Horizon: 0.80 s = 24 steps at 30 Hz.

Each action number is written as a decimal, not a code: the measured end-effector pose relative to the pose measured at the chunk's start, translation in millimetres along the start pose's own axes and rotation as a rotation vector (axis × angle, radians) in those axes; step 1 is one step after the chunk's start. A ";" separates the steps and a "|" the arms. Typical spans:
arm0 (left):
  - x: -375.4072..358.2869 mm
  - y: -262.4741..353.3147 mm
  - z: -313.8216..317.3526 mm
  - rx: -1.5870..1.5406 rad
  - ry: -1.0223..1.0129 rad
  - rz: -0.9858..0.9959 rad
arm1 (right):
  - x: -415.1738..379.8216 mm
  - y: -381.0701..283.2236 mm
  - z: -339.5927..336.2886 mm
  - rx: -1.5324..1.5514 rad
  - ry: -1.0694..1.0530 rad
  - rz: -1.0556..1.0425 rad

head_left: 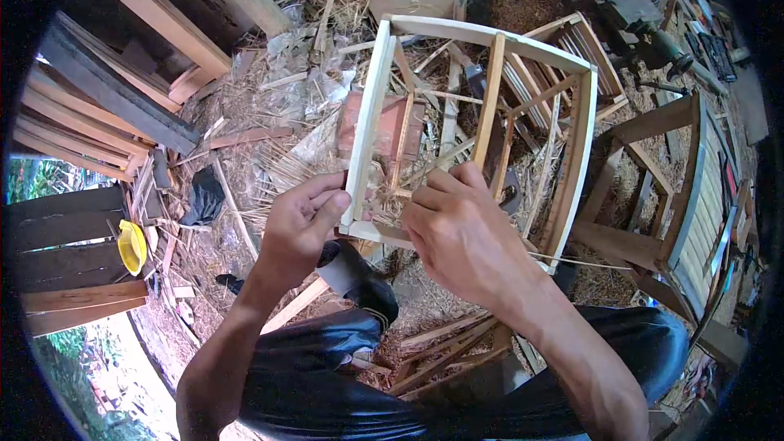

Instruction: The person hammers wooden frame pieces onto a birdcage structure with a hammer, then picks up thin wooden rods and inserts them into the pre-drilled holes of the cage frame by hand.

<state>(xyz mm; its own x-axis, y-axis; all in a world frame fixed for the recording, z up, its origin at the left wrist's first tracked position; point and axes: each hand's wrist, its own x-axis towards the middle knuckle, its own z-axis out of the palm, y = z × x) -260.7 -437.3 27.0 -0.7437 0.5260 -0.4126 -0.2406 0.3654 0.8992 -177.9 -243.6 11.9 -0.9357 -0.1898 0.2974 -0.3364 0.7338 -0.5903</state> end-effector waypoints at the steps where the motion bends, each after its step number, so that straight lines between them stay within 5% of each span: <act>1: 0.7 0.1 0.9 0.000 -0.006 0.004 | -0.2 0.2 0.2 0.002 -0.004 0.004; 24: -1.4 -6.9 -0.9 -0.092 0.000 -0.033 | -3.6 -3.4 12.0 -0.061 0.054 0.024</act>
<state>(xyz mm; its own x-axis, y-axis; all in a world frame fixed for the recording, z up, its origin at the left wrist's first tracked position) -258.6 -441.2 21.5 -0.7344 0.5149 -0.4422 -0.3211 0.3105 0.8947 -174.7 -253.2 3.8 -0.9358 -0.1374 0.3247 -0.3052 0.7766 -0.5511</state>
